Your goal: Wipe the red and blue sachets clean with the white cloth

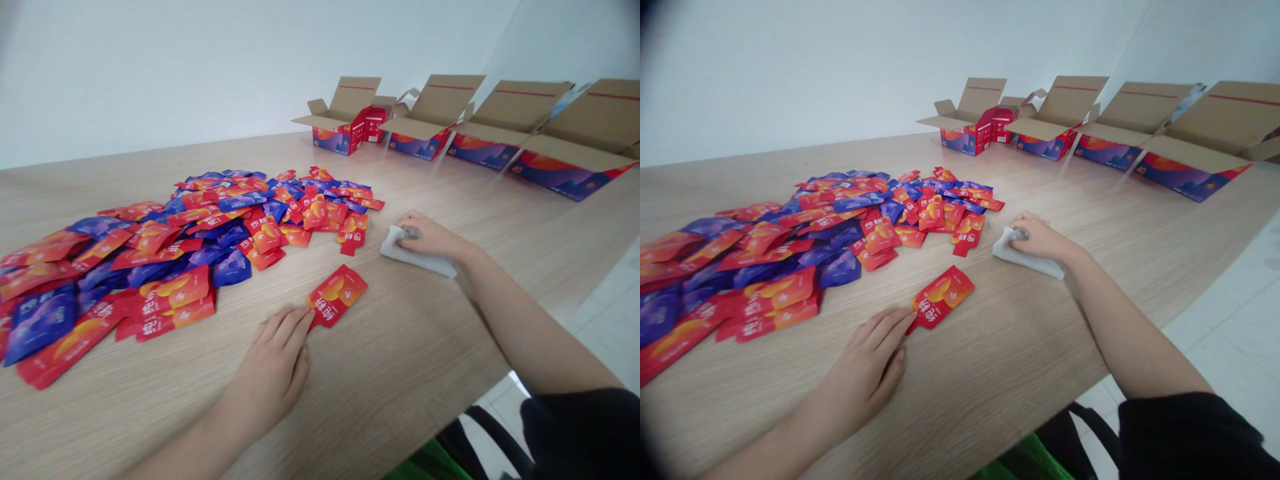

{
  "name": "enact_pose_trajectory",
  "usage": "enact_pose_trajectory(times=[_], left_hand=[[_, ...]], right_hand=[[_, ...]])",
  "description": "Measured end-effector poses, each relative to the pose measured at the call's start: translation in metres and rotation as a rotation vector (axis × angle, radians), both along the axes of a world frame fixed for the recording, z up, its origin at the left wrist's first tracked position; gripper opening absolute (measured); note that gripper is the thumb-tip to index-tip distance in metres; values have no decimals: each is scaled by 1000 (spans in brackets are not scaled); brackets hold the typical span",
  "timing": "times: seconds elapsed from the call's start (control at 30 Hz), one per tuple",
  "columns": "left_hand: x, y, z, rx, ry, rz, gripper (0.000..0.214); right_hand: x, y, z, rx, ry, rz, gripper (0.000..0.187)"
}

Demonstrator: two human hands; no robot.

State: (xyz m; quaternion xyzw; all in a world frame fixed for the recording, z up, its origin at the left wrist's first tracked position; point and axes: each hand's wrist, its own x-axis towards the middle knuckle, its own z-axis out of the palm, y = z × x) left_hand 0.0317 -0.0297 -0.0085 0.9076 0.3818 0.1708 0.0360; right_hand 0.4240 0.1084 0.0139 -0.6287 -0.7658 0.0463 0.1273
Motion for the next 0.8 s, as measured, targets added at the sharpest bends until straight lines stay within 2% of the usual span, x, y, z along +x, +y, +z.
enact_pose_trajectory(times=[0.1,0.2,0.33,0.47,0.7,0.8], left_hand=[[1,0,2,2,8,-6,47],[1,0,3,-3,6,-11,47],[0,0,4,-13,1,-8,49],[-1,-1,3,-13,1,-4,49],[-1,-1,2,-9,14,-9,47],[-1,-1,2,-14,23,-11,47]], right_hand=[[-3,0,5,28,90,99,18],[0,-2,11,60,168,126,14],[9,-5,21,83,314,117,12],[19,-7,25,92,451,57,17],[17,-5,16,-46,294,54,52],[13,-3,13,-129,170,93,37]])
